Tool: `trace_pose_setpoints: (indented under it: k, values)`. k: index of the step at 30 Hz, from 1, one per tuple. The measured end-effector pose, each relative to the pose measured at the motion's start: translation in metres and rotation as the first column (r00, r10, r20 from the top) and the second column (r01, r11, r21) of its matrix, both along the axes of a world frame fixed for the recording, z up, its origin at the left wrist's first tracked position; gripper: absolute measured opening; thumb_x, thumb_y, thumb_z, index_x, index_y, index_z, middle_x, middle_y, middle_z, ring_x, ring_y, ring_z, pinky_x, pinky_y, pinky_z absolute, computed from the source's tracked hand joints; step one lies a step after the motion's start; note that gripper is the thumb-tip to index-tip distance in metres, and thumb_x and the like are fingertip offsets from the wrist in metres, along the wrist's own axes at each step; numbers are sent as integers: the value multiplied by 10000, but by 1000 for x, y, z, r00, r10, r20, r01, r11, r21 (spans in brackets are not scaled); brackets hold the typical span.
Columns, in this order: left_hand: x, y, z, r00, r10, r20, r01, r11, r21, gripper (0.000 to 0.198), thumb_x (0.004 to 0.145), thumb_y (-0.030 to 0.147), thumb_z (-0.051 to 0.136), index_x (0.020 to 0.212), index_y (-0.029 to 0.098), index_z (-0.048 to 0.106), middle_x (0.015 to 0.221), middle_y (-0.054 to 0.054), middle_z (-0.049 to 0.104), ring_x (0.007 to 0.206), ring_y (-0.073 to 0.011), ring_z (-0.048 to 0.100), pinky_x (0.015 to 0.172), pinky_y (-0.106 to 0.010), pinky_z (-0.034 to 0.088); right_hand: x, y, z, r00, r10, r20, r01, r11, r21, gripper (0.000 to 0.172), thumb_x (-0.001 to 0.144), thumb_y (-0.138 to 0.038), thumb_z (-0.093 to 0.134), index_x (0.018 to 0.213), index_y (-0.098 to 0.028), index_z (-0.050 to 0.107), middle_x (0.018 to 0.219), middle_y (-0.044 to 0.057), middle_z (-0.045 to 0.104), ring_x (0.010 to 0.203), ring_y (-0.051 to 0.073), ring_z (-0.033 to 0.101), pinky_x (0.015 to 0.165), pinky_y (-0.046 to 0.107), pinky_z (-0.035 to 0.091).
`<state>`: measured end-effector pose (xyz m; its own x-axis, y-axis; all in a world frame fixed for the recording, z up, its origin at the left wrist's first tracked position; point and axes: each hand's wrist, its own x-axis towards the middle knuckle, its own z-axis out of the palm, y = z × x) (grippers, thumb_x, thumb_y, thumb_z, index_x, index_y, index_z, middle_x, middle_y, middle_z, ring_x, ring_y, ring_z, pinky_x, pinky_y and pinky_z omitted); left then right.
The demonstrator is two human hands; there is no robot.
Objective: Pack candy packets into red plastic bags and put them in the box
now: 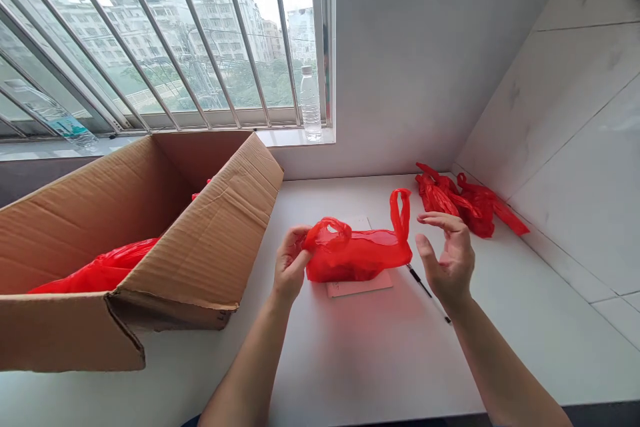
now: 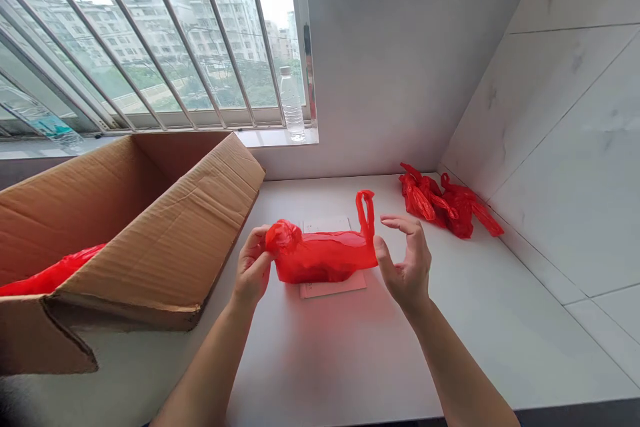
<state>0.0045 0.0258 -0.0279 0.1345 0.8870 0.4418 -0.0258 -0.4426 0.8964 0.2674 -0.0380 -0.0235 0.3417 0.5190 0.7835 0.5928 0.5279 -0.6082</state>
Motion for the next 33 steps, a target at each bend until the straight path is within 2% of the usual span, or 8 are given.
trace_pose_setpoints:
  k: [3,8,15,20,24,26,29,33]
  values:
    - [-2,-8,9,995,-94,-30,96,994,46,186,823,325,537,700,199,596,908,-88,600,931,-241,599,913,-433,518,-25,-13,20,957,133,256,-146,989,31,169,929,-232,532,1090,-278,555,981,75,672,925,255,676,781,444,562]
    - [-1,-21,26,972,-235,-30,234,972,-23,312,843,365,439,572,212,441,829,-99,673,878,-262,629,1105,-524,398,-54,-1,12,741,376,557,-135,895,-424,284,1018,-241,390,817,-238,590,714,11,644,615,160,601,552,300,436]
    - [0,-26,32,939,-341,53,344,937,-67,80,739,249,433,670,214,452,721,-67,690,797,-248,661,1102,-540,389,-50,-4,3,701,293,650,-173,954,-244,211,1008,-260,478,838,-235,601,851,29,664,784,178,617,702,321,460]
    - [0,-29,34,935,-354,-32,352,934,-63,185,786,360,439,666,222,414,696,-79,672,816,-275,657,1070,-550,401,-53,-8,-2,565,348,749,-76,925,-373,363,1018,-288,445,677,-223,549,605,-8,546,559,152,489,589,322,413]
    - [4,-47,50,916,-364,-169,378,924,59,245,918,412,396,781,222,470,771,-60,695,807,-244,666,1058,-501,410,-59,-12,1,650,315,691,-3,911,-412,126,935,-339,586,897,-227,628,857,45,659,710,192,578,717,363,465]
    - [11,-58,59,848,-347,-402,434,888,149,288,952,461,400,870,223,541,848,-57,719,817,-226,673,1079,-469,385,-60,-13,6,672,354,650,-42,895,-445,123,908,-318,594,1007,-256,634,1022,62,665,863,227,607,859,411,470]
    - [24,-67,60,626,-174,-760,473,859,194,352,964,521,421,896,231,607,819,-29,725,720,-190,655,1048,-440,373,-58,-10,8,616,445,650,-107,865,-491,265,890,-370,592,1135,-271,612,1120,71,645,1033,260,596,1097,532,332]
    - [25,-52,33,301,144,-943,157,968,197,481,1000,558,346,864,206,644,632,-18,677,559,-174,593,884,-415,403,-46,2,-8,561,402,723,40,860,-509,658,727,-617,712,1215,-191,597,1100,104,648,1032,304,604,1179,659,89]
